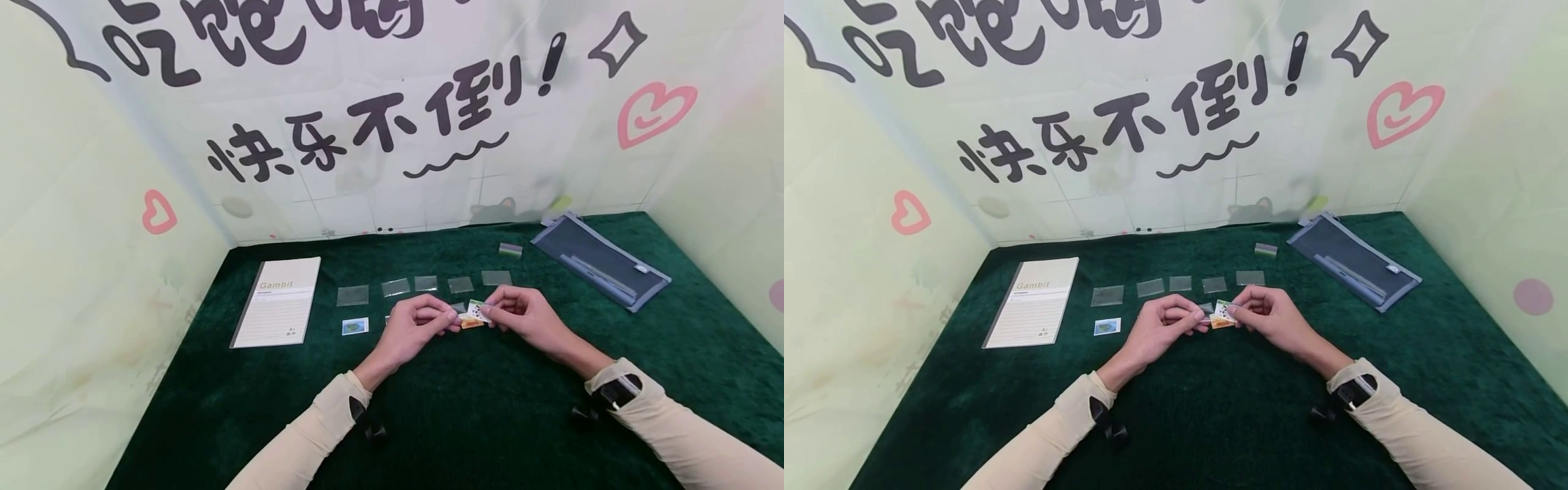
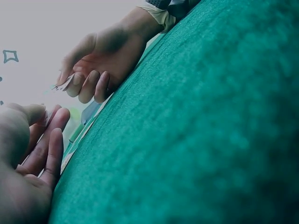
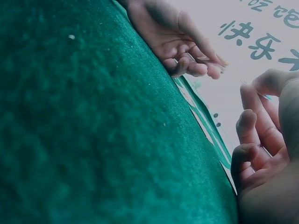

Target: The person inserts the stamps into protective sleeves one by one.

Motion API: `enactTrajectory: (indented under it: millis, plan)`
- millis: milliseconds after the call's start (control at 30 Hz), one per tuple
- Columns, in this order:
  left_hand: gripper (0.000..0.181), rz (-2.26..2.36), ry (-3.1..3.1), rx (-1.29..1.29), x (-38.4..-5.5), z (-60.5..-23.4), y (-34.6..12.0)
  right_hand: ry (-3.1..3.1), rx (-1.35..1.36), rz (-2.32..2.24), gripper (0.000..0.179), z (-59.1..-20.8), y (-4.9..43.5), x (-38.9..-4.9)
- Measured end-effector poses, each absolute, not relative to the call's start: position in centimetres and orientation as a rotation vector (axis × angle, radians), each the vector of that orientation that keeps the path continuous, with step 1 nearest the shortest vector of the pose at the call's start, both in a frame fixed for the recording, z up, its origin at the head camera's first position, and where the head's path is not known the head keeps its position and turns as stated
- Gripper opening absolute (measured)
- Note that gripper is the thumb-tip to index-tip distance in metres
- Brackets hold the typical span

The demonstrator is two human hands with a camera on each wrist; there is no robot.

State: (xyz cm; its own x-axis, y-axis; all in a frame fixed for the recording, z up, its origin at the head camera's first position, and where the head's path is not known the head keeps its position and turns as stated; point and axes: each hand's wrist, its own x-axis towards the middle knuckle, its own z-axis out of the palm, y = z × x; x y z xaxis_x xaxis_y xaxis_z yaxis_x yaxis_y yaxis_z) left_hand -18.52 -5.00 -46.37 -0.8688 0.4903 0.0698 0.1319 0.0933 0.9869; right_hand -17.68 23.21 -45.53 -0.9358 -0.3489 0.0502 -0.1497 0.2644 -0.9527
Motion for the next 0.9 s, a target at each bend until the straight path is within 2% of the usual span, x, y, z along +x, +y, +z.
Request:
enactTrajectory:
  millis: [900]
  plan:
    - [0.026,1.885,2.079,0.568,-18.47,-46.28,-5.03,2.308,-0.495,-1.725,0.022,-45.50,23.19,-17.70]
